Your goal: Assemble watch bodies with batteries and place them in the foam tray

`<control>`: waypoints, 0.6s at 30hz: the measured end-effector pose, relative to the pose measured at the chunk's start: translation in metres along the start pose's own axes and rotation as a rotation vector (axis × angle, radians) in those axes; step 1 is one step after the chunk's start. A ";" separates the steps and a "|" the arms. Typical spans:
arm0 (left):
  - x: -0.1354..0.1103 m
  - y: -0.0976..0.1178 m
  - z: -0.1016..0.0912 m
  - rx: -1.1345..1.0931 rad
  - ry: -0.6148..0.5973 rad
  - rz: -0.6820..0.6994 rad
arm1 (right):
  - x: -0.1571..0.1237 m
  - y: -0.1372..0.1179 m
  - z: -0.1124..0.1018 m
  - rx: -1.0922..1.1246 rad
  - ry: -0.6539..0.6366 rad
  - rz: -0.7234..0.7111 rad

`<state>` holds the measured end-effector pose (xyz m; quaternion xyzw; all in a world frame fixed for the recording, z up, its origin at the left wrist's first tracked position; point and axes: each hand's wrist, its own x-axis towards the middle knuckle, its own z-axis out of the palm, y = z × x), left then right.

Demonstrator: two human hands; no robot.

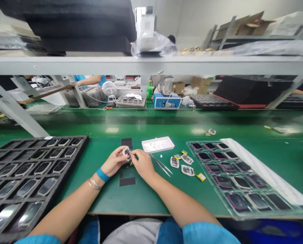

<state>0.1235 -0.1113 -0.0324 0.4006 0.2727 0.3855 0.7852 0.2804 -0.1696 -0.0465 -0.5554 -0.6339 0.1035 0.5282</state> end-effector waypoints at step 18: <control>0.002 0.002 -0.007 0.058 -0.139 0.058 | -0.001 -0.018 -0.009 0.189 0.053 0.141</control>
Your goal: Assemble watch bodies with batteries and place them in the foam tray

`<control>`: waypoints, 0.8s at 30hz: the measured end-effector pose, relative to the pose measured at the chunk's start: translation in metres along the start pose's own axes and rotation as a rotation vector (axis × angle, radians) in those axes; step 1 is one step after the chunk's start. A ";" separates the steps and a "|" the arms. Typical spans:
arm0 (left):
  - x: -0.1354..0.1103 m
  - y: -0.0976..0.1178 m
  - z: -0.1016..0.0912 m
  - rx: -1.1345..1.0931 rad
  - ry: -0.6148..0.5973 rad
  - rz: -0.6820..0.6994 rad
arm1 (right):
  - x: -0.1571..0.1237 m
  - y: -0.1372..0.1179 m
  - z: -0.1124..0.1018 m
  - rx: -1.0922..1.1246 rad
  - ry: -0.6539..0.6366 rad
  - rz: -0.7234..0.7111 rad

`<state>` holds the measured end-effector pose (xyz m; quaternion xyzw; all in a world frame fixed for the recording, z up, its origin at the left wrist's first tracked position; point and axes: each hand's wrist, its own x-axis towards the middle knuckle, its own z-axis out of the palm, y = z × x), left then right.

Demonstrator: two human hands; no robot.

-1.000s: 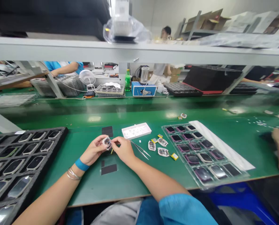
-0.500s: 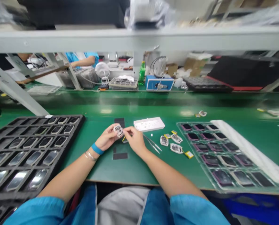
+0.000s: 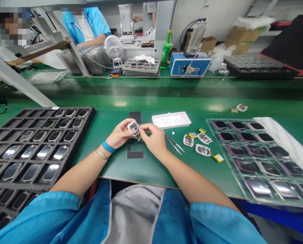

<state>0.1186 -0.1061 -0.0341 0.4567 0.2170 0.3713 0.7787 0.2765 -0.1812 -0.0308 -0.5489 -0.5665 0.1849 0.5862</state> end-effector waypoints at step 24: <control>0.005 0.005 -0.006 -0.132 0.089 -0.011 | 0.016 0.004 -0.007 0.504 -0.356 0.763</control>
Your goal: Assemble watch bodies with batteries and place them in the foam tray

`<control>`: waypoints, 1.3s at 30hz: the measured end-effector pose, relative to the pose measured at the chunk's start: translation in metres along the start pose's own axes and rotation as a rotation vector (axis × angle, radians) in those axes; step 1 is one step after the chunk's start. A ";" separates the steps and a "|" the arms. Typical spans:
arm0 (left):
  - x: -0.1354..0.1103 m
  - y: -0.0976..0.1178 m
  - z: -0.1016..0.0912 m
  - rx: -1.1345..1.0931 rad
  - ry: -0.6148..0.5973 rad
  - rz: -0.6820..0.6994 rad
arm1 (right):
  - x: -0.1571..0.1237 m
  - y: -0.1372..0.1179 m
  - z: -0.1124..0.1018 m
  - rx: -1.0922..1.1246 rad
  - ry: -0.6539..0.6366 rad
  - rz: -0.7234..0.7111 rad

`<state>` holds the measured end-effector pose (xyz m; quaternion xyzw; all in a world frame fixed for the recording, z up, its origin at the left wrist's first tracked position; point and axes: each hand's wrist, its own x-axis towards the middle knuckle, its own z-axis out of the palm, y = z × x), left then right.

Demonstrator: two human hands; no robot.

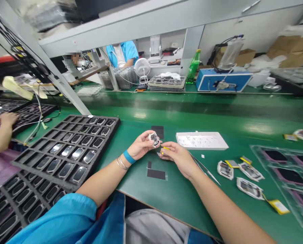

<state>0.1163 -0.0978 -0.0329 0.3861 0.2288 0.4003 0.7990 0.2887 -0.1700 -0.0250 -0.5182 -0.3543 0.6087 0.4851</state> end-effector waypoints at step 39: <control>0.009 0.007 0.000 0.207 0.319 -0.253 | -0.001 0.041 0.020 -1.065 -0.037 -0.589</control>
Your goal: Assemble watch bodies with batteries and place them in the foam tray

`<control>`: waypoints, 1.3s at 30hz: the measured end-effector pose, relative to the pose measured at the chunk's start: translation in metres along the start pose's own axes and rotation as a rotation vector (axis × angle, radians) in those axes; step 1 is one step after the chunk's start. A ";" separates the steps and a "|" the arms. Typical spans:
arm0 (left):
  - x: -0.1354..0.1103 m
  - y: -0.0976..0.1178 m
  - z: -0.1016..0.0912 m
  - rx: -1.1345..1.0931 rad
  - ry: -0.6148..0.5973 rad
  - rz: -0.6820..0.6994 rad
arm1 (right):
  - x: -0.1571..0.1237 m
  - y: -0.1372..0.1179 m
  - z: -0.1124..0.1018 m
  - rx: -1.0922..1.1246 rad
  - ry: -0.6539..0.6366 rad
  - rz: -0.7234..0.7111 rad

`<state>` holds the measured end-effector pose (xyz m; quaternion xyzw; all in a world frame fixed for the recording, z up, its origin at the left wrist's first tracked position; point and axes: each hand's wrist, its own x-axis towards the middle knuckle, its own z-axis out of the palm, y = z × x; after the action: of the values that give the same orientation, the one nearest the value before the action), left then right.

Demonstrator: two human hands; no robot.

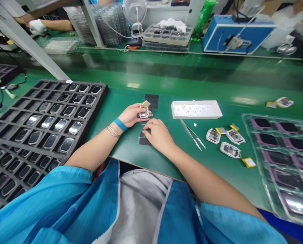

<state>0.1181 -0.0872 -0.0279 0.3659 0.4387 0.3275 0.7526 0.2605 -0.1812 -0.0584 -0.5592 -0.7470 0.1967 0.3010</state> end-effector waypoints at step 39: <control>-0.012 -0.005 0.014 0.181 -0.036 0.039 | 0.007 0.007 -0.031 0.533 0.360 0.203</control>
<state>0.1271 -0.1032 -0.0222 0.4466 0.4460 0.2943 0.7176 0.2849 -0.1734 -0.0379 -0.5580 -0.5445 0.3122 0.5428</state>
